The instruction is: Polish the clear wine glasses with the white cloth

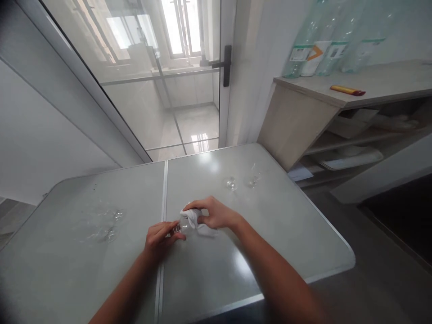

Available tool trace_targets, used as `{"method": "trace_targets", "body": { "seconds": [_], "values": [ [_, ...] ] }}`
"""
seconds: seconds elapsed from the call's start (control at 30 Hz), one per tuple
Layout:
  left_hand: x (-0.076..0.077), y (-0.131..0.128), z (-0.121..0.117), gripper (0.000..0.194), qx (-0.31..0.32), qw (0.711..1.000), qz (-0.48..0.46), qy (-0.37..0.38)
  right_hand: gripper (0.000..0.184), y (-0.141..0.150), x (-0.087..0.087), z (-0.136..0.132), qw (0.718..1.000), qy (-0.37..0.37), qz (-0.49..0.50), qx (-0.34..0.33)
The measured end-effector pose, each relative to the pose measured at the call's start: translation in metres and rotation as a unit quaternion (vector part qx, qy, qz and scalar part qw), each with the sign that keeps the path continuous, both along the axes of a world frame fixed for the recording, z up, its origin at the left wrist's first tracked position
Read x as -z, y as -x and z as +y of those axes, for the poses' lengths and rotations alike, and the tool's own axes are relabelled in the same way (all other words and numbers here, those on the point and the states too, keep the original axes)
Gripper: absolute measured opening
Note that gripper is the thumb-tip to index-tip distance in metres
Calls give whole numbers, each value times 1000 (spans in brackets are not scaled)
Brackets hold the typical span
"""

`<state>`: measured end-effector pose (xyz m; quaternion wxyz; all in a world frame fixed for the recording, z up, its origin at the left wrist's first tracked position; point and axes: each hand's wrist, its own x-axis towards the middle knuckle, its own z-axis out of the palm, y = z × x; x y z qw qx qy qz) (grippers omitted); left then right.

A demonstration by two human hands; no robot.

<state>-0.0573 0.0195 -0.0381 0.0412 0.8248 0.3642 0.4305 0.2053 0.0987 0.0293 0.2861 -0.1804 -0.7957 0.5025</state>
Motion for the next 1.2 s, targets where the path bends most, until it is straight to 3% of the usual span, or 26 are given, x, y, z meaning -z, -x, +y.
{"method": "trace_targets", "body": {
  "seconds": [0.17, 0.3, 0.53, 0.63, 0.73, 0.8, 0.83, 0.9, 0.97, 1.03, 1.1, 1.17, 1.2],
  "values": [
    [0, -3, -3, 46, 4, 999, 44, -20, 58, 12, 12, -6, 993, -98, -56, 23],
    [-1, -11, -7, 44, -26, 999, 22, -24, 54, 20, 20, -9, 995, -76, -10, 66],
    [-2, -16, -8, 40, -12, 999, 46, -24, 44, 14, 13, -7, 993, 45, -79, 71],
    [-3, -14, -7, 43, -10, 998, 54, -38, 29, 15, 18, -5, 984, 101, -118, 85],
    [-1, -10, -5, 43, -20, 999, 39, -33, 9, 22, 25, -8, 953, 249, -145, 98],
    [1, -8, -4, 40, -38, 999, 14, -19, 10, 27, 29, -10, 919, 359, -142, 79],
    [2, -8, -3, 35, -51, 999, -1, -2, 13, 29, 30, -11, 911, 380, -138, 74],
    [0, -9, -1, 23, -82, 993, -38, 72, 17, 32, 32, -11, 926, 339, -131, 98],
    [-3, -10, 2, 20, -98, 970, -92, 203, 18, 32, 33, -9, 954, 235, -119, 146],
    [-7, -11, 5, 31, -78, 919, -166, 350, 15, 29, 34, -7, 971, 119, -108, 178],
    [-7, -9, 8, 42, -32, 847, -242, 472, 15, 26, 33, -6, 976, -10, -104, 190],
    [-6, -8, 10, 49, -9, 789, -301, 535, 27, 23, 31, -9, 960, -132, -95, 229],
    [-5, -8, 11, 51, -13, 776, -325, 541, 34, 22, 29, -12, 943, -176, -80, 270]
  ]
}}
